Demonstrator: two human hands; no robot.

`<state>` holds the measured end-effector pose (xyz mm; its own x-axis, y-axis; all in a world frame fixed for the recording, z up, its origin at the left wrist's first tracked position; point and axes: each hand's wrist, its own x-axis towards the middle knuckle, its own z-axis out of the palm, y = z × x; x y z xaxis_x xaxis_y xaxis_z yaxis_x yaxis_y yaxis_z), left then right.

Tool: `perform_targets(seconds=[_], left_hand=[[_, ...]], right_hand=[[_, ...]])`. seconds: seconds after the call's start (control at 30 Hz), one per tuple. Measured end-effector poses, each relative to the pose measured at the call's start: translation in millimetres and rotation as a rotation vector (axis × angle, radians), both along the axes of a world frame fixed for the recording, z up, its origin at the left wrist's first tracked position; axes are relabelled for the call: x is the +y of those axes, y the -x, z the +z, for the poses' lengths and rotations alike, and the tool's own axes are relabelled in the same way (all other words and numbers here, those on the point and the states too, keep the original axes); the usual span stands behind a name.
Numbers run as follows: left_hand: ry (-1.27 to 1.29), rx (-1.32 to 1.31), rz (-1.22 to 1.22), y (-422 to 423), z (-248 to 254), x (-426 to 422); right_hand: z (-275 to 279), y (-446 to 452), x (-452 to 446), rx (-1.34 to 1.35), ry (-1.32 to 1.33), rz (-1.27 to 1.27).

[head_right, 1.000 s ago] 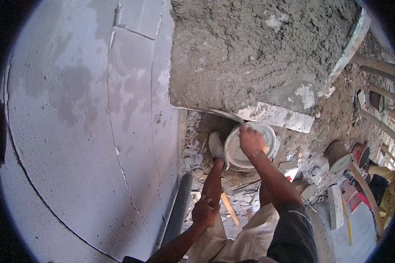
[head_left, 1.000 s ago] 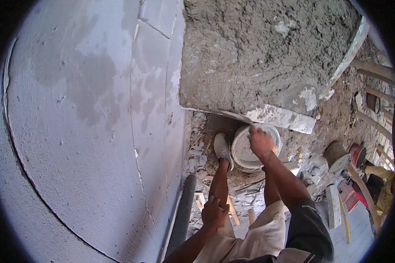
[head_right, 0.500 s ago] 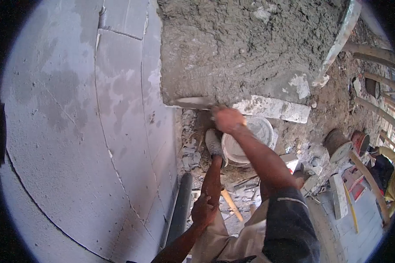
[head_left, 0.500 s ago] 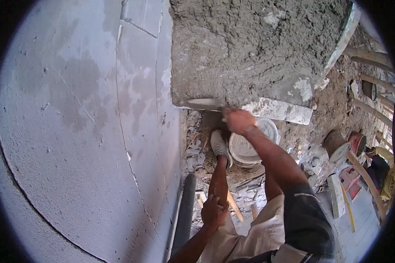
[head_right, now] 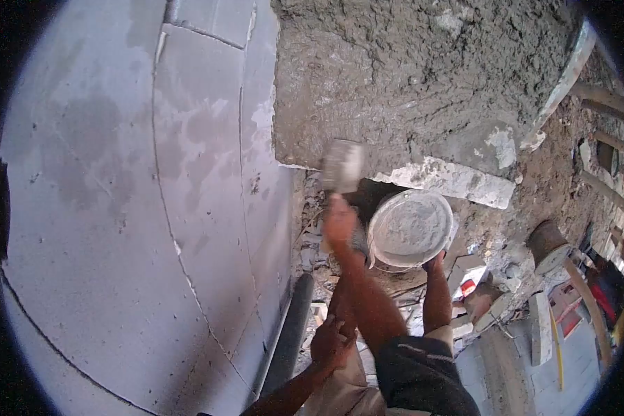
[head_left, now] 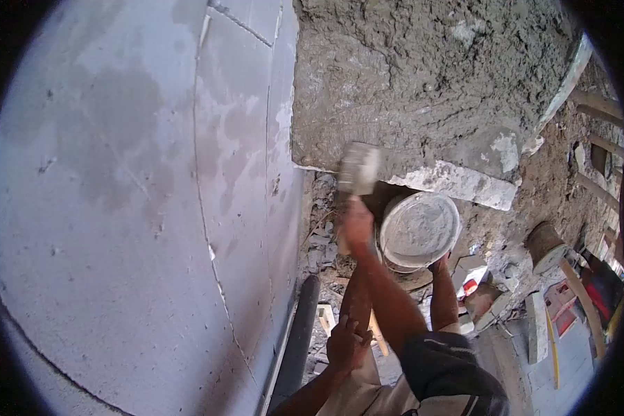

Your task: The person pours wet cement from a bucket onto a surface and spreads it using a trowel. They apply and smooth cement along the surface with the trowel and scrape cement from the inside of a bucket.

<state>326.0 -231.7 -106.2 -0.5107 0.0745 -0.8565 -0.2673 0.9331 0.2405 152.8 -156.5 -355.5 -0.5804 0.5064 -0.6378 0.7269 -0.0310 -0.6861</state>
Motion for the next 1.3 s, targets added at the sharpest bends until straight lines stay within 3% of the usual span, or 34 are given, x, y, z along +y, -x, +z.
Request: perform_targets(seconds=[0.07,0.1,0.17,0.27,0.33,0.43,0.57,0.63,0.73,0.83,0.9,1.03,1.07,1.13,1.23,1.27,1.3], left_hand=[[-0.021,0.022,0.001,-24,-15,-10],[-0.053,0.048,0.019,-36,-15,-13],[-0.023,-0.159,0.14,40,22,5],[-0.053,-0.185,0.177,7,7,-2],[-0.066,0.006,0.05,1,4,-2],[-0.05,-0.077,0.073,-6,-3,-7],[-0.041,-0.125,0.074,14,6,-2],[-0.003,-0.096,0.024,18,10,0],[-0.038,-0.112,0.158,14,7,0],[-0.013,0.095,0.036,-3,-2,-2],[0.0,0.085,0.006,-4,-3,-3],[0.006,-0.018,0.012,4,2,-2],[0.005,-0.019,0.016,0,2,-2],[0.007,0.064,0.023,-3,-1,-1],[0.027,-0.03,0.048,-1,0,-2],[0.03,-0.032,0.042,-5,-1,-4],[0.017,0.019,0.015,-11,-4,-7]], right_hand=[[22,34,-50,0.09,-0.086,0.132],[42,49,-63,-0.031,-0.044,0.163],[63,70,-80,-0.116,-0.041,0.217],[73,66,-69,-0.148,-0.065,0.297],[90,52,-41,-0.159,0.012,0.391],[87,38,-7,-0.012,-0.101,0.288],[56,62,-14,-0.083,0.022,0.078],[52,78,-50,-0.234,-0.051,0.448],[69,75,-49,-0.173,-0.067,0.412],[88,64,4,-0.339,-0.092,0.603],[79,40,58,-0.35,-0.166,0.573],[53,-11,159,-0.114,-0.558,0.275],[58,-12,163,-0.114,-0.559,0.279],[70,-9,170,-0.192,-0.248,-0.054],[60,7,110,0.062,-0.322,0.08],[76,24,80,-0.011,-0.318,0.162],[72,33,58,-0.003,-0.154,0.316]])
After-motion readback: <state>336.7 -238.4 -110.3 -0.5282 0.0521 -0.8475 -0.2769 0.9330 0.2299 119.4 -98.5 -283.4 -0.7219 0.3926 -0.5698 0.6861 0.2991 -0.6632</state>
